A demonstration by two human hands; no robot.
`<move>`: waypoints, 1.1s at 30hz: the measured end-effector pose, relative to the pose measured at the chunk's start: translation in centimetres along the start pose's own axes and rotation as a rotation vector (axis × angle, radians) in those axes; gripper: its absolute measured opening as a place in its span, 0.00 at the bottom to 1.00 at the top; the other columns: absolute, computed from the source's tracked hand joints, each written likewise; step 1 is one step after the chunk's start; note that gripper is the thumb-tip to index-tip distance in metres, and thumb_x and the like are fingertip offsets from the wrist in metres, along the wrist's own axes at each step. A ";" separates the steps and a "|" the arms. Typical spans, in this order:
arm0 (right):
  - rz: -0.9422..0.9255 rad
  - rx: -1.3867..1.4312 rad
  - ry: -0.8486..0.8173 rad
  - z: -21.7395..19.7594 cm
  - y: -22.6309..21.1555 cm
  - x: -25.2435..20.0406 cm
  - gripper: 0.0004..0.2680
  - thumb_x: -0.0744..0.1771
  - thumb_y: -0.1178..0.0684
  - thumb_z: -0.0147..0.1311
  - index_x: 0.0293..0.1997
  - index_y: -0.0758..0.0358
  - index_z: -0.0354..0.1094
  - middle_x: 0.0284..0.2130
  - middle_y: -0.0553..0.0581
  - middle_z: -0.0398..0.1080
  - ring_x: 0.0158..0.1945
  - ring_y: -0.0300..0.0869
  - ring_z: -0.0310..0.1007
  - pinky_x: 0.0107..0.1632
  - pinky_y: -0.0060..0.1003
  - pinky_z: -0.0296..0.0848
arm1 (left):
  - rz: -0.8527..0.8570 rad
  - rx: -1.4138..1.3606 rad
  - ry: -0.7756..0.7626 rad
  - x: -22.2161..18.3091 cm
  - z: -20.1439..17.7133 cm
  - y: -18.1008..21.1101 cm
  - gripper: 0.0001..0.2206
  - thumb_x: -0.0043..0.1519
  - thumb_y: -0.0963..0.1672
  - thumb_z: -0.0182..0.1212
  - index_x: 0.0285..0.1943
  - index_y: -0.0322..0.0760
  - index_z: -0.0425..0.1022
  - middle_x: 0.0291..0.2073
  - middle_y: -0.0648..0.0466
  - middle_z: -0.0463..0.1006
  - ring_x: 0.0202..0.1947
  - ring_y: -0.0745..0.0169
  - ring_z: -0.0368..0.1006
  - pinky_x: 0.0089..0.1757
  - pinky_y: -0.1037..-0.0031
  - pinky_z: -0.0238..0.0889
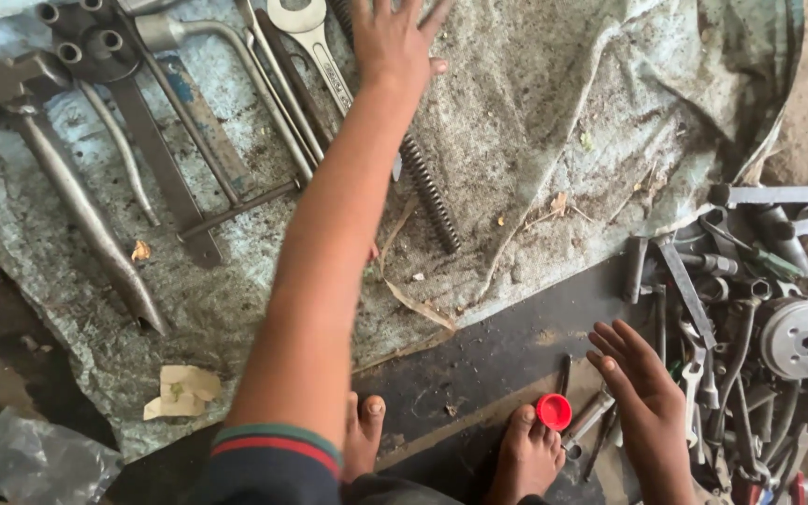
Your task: Selecting and organizing tools and motorcycle parts on a workshop floor.
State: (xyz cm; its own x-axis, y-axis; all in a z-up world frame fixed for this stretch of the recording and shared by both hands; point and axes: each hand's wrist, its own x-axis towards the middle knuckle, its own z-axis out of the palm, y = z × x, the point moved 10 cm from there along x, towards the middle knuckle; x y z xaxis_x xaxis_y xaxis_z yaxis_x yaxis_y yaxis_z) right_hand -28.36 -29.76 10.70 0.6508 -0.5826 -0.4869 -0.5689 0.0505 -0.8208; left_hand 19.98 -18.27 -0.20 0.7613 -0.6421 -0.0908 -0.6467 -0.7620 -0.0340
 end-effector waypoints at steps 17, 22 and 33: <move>-0.188 0.297 0.643 -19.8 11.5 -7.4 0.12 0.71 0.58 0.55 0.62 0.72 0.66 0.50 0.57 0.75 0.52 0.40 0.77 0.54 0.36 0.79 | 0.546 -0.534 -0.081 -33.3 -8.7 13.2 0.34 0.59 0.48 0.67 0.76 0.38 0.60 0.70 0.37 0.63 0.63 0.32 0.66 0.57 0.50 0.64; -0.255 -0.242 0.808 -22.5 12.3 -8.2 0.09 0.71 0.60 0.57 0.56 0.72 0.72 0.46 0.56 0.76 0.48 0.40 0.77 0.53 0.33 0.76 | 0.520 -0.651 -0.074 -34.2 -10.1 14.3 0.32 0.61 0.46 0.65 0.76 0.36 0.61 0.65 0.36 0.69 0.60 0.34 0.71 0.55 0.54 0.68; -0.611 -1.086 0.436 -13.0 3.6 6.0 0.19 0.64 0.58 0.64 0.59 0.74 0.67 0.50 0.70 0.68 0.53 0.64 0.67 0.55 0.53 0.68 | 0.413 -0.694 -0.121 -35.6 -9.4 14.5 0.32 0.60 0.46 0.66 0.75 0.41 0.60 0.58 0.40 0.75 0.54 0.36 0.74 0.50 0.54 0.69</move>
State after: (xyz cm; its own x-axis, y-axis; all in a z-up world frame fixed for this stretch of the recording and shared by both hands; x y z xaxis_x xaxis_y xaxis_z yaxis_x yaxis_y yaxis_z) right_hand -33.00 -43.61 8.72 0.8469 -0.5014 0.1772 -0.4877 -0.8651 -0.1171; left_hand -16.03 -7.29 11.88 0.4317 -0.8994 -0.0695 -0.6673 -0.3703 0.6462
